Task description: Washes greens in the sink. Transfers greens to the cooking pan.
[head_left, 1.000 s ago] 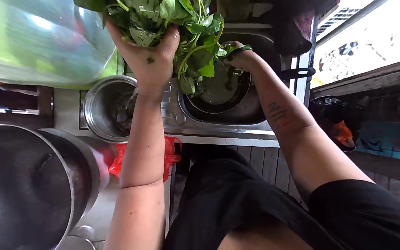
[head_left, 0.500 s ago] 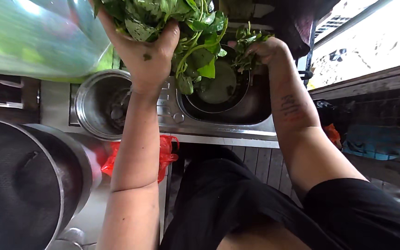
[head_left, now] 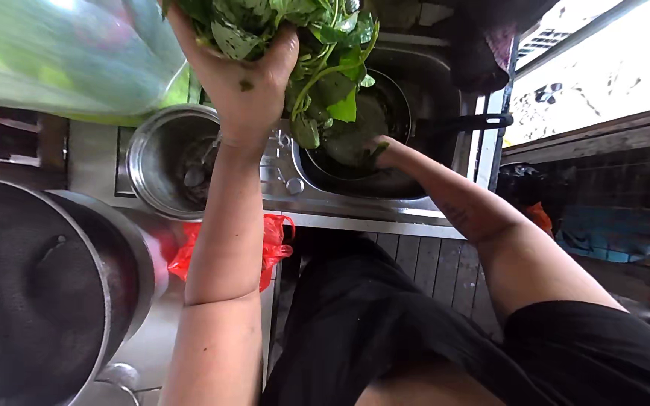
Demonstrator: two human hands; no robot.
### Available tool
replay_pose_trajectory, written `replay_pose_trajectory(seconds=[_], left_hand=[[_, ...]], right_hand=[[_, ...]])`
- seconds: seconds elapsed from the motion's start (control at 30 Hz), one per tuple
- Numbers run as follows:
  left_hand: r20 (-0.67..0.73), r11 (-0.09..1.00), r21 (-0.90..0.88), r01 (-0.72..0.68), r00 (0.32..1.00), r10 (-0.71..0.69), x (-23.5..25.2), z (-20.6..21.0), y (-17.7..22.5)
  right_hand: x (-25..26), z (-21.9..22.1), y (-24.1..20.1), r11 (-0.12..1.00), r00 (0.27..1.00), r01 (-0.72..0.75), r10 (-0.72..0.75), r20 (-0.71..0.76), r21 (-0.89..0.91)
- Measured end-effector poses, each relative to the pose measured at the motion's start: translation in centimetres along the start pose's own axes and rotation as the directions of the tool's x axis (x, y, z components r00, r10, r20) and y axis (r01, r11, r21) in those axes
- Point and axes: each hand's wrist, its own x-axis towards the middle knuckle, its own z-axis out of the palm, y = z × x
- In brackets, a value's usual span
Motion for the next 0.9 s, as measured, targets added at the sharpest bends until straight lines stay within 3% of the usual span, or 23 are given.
replay_pose_trajectory(seconds=[0.1, 0.2, 0.37, 0.43, 0.5, 0.6, 0.67, 0.77, 0.83, 0.9], left_hand=[[-0.003, 1.0, -0.016, -0.009, 1.0, 0.009, 0.1, -0.2, 0.1], [-0.009, 1.0, 0.007, -0.01, 1.0, 0.01, 0.1, -0.2, 0.3], [-0.021, 1.0, 0.0, -0.014, 1.0, 0.014, -0.1, 0.3, 0.3], [-0.01, 1.0, 0.002, -0.003, 1.0, 0.003, -0.3, 0.3, 0.3], [-0.01, 1.0, -0.005, 0.004, 1.0, -0.004, -0.3, -0.1, 0.2], [-0.031, 1.0, -0.028, 0.002, 1.0, -0.003, -0.1, -0.5, -0.1], [-0.039, 1.0, -0.024, 0.005, 0.999, -0.006, 0.1, -0.7, -0.3], [-0.044, 1.0, -0.016, -0.003, 0.999, 0.002, 0.5, -0.7, -0.3], [-0.036, 1.0, -0.001, 0.007, 0.999, -0.007, 0.5, -0.7, -0.4], [-0.032, 1.0, 0.003, 0.009, 0.999, -0.009, 0.6, -0.5, -0.5]], right_hand=[[1.5, -3.4, -0.7, 0.988, 0.977, 0.1, -0.075, -0.199, 0.121], [2.6, -5.1, -4.8, 0.97, 0.983, 0.052, -0.008, -0.185, 0.236], [8.5, 0.0, -8.2, 0.972, 0.989, 0.0, 0.035, -0.145, 0.234], [7.6, -0.8, -8.8, 0.952, 0.981, 0.075, -0.016, -0.195, 0.298], [4.8, -3.5, -8.8, 0.89, 0.937, 0.209, -0.063, -0.345, 0.406], [-0.8, -9.4, -8.8, 0.839, 0.92, 0.182, 0.038, -0.39, 0.513], [-2.9, -12.2, -7.7, 0.853, 0.916, 0.124, 0.098, -0.388, 0.507], [-3.6, -13.6, -4.7, 0.876, 0.92, 0.191, -0.003, -0.391, 0.442], [-3.0, -11.8, -3.6, 0.896, 0.926, 0.267, -0.137, -0.351, 0.355], [-1.5, -8.4, -4.0, 0.95, 0.956, 0.229, -0.178, -0.235, 0.213]])
